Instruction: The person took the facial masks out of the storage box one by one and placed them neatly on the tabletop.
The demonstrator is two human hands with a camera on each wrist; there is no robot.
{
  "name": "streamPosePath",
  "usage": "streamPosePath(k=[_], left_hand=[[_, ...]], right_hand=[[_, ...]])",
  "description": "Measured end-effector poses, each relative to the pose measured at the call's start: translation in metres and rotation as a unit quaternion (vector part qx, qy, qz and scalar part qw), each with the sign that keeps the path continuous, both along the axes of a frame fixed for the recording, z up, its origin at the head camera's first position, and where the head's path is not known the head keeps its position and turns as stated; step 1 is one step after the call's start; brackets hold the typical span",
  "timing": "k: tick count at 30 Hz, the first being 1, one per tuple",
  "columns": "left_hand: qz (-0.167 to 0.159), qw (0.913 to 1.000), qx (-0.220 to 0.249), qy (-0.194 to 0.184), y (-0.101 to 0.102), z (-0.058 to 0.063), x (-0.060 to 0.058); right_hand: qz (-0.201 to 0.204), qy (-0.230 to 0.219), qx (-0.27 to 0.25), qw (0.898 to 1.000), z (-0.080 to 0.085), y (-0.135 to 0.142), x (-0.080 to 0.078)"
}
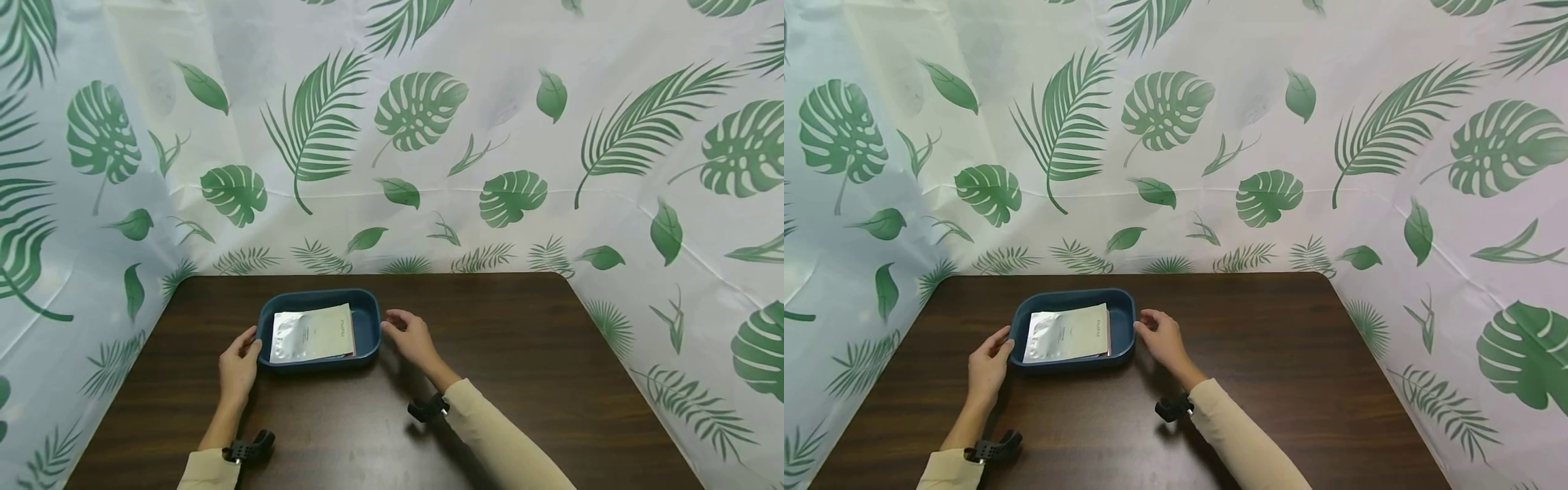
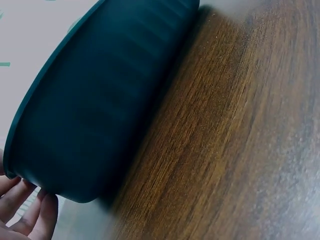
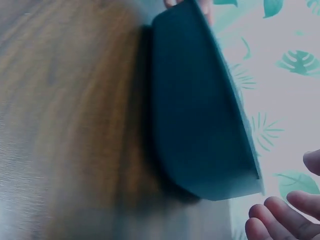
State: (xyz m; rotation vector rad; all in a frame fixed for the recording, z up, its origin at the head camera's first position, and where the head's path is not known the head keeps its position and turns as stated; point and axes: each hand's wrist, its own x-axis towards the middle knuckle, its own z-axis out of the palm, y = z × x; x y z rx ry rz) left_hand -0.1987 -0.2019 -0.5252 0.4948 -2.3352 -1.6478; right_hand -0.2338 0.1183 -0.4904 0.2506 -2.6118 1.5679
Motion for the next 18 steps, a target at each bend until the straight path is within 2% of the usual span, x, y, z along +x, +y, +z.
streamPosePath(k=[9,18], left_hand=[[0.006,1.0,0.001,0.003,0.0,-0.001,0.004],[0.005,0.9999,-0.01,-0.007,0.0,0.0,0.002]], right_hand=[[0.023,-0.014,0.024,0.999,0.017,-0.01,-0.008],[0.038,-0.07,0.046,0.996,0.026,-0.025,-0.018]])
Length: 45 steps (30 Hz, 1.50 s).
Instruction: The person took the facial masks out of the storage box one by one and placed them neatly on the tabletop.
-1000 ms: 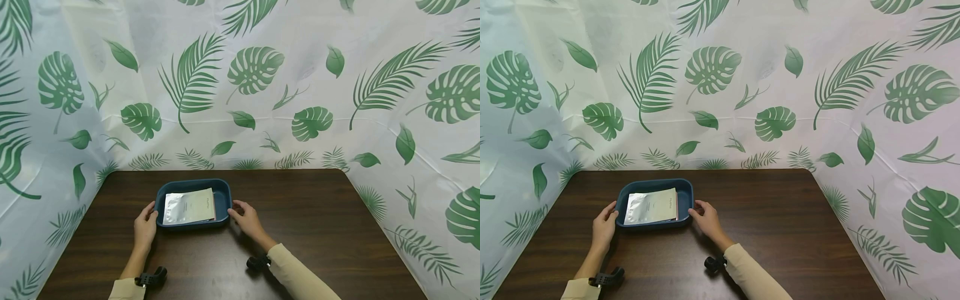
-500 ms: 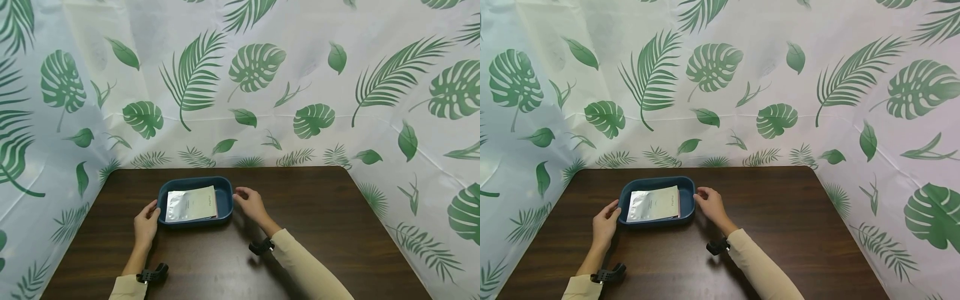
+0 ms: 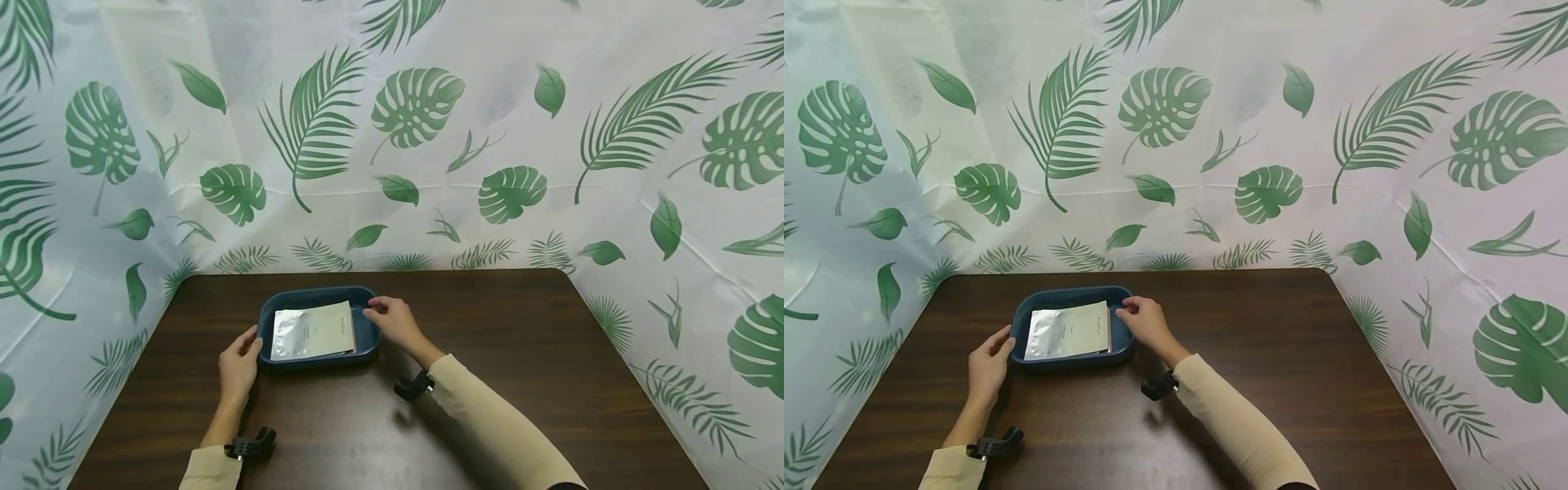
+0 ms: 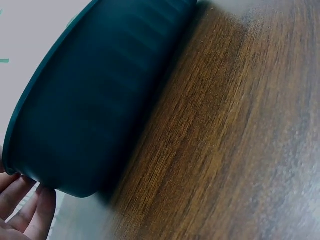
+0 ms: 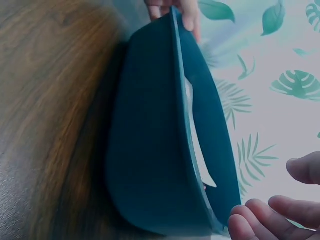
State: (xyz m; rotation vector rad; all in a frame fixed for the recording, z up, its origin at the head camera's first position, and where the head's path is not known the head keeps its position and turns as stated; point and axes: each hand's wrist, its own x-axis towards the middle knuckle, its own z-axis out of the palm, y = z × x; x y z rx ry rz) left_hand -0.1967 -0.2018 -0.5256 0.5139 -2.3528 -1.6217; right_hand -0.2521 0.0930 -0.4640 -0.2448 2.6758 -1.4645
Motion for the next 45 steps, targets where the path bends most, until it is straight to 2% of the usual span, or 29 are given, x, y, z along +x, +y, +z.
streamPosePath(k=[7,22,36,41,45], left_hand=[[-0.008,0.9999,0.006,0.002,-0.001,-0.001,-0.002],[0.004,0.9999,0.004,-0.01,-0.004,-0.005,-0.001],[0.005,1.0,-0.001,0.0,-0.002,-0.005,-0.003],[0.009,0.9999,-0.009,0.002,-0.002,-0.007,-0.004],[0.012,0.9999,-0.006,0.006,-0.003,-0.008,-0.004]], right_hand=[[0.012,-0.028,0.021,0.999,0.001,-0.016,-0.007],[0.016,-0.036,0.042,0.998,-0.011,-0.046,-0.011],[-0.002,-0.035,0.109,0.993,-0.019,-0.057,-0.016],[-0.021,-0.04,0.12,0.992,-0.021,-0.06,-0.014],[-0.034,-0.047,0.105,0.993,-0.021,-0.064,-0.014]])
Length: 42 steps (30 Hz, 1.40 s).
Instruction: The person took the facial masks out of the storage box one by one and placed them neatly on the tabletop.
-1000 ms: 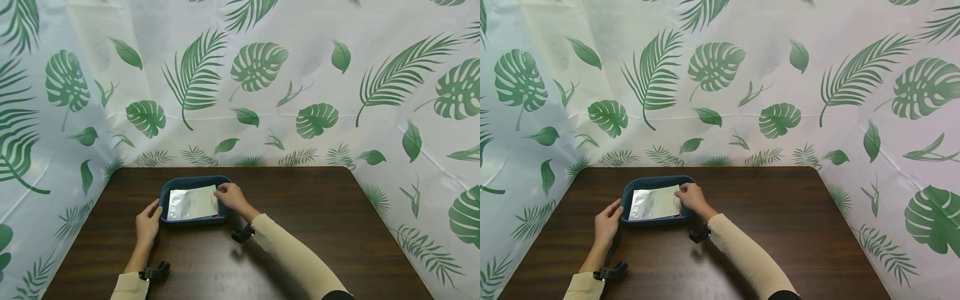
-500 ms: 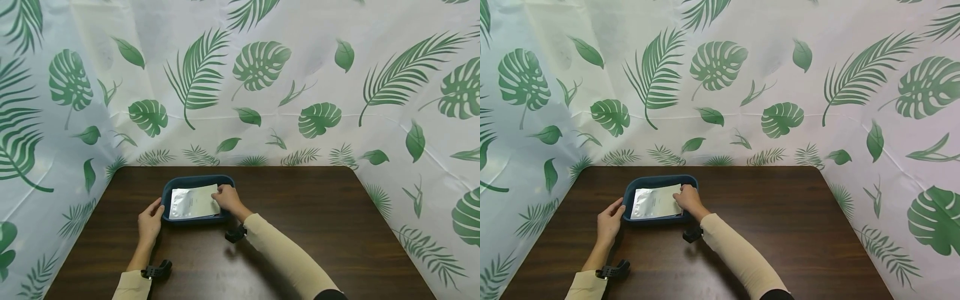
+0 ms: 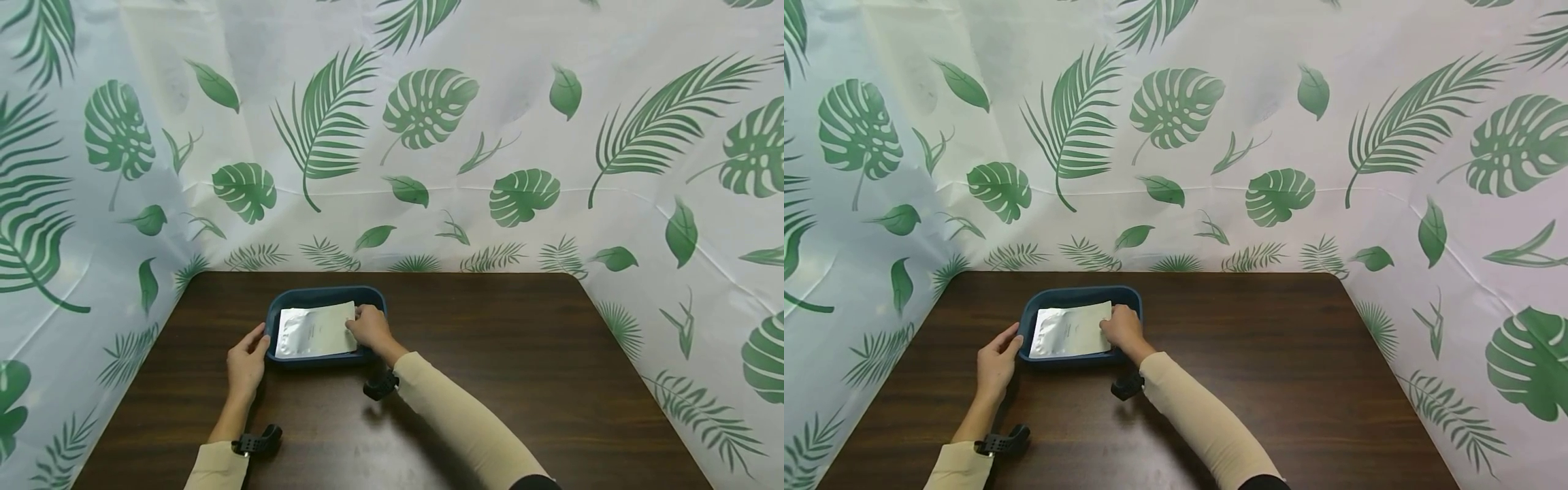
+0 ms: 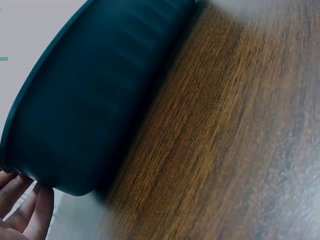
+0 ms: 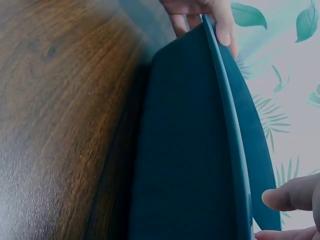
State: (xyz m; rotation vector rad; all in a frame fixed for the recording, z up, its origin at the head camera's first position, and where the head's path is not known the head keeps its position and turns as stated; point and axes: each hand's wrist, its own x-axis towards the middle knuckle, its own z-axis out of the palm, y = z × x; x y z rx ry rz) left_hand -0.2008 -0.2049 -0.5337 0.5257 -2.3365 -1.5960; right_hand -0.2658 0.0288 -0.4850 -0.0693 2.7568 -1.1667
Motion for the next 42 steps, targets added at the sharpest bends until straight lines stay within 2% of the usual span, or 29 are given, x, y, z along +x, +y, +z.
streamPosePath(k=[6,11,15,23,34,42], left_hand=[[-0.003,1.0,0.008,-0.004,0.0,-0.001,0.0],[-0.005,0.9999,0.013,-0.005,0.001,0.0,0.001],[-0.003,0.9999,0.011,-0.005,0.002,0.002,0.002],[-0.002,0.9999,0.013,-0.004,0.002,0.002,0.003],[-0.002,0.9999,0.009,-0.005,0.001,0.002,0.002],[-0.005,0.9998,0.015,-0.007,0.0,0.003,0.001]], right_hand=[[-0.03,-0.008,-0.06,0.998,-0.001,-0.005,-0.001],[-0.049,-0.039,-0.106,0.992,-0.002,-0.005,-0.002],[-0.053,-0.063,-0.12,0.989,-0.003,-0.003,-0.003],[-0.065,-0.073,-0.145,0.985,-0.004,-0.006,-0.005],[-0.079,-0.062,-0.172,0.98,-0.006,-0.008,-0.009],[-0.067,-0.079,-0.209,0.972,0.004,-0.001,-0.009]])
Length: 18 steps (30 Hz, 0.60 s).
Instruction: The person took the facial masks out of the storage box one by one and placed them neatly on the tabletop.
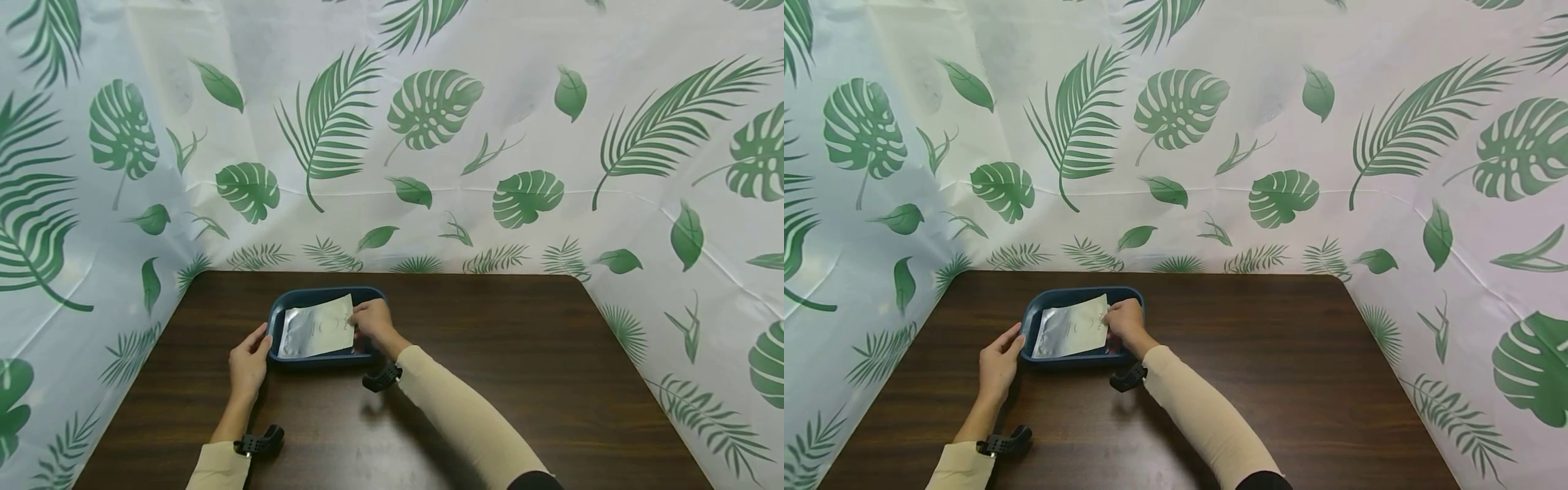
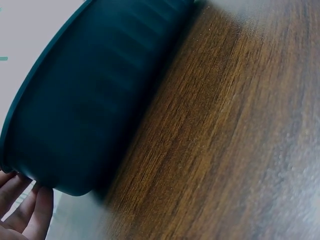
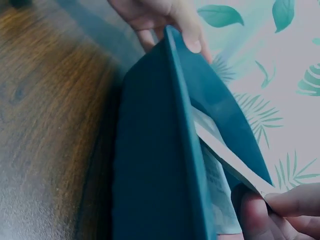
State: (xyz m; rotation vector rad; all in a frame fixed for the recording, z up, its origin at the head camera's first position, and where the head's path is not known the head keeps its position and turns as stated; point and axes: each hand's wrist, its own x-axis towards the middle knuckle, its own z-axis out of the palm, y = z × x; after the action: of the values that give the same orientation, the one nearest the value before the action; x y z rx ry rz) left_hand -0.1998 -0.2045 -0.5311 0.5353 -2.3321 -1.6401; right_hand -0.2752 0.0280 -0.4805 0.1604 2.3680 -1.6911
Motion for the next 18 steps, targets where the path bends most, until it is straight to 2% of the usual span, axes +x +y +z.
streamPosePath(k=[10,13,18], left_hand=[[-0.012,0.9997,0.019,0.004,-0.001,-0.002,0.001],[-0.006,0.9998,0.018,0.009,0.0,-0.002,0.001],[-0.02,0.9995,0.023,-0.002,-0.001,0.0,0.0]], right_hand=[[0.026,0.001,-0.012,1.0,0.009,0.014,0.0],[0.035,0.004,-0.022,0.999,0.012,0.019,-0.001],[0.033,0.003,-0.032,0.999,0.015,0.025,-0.006]])
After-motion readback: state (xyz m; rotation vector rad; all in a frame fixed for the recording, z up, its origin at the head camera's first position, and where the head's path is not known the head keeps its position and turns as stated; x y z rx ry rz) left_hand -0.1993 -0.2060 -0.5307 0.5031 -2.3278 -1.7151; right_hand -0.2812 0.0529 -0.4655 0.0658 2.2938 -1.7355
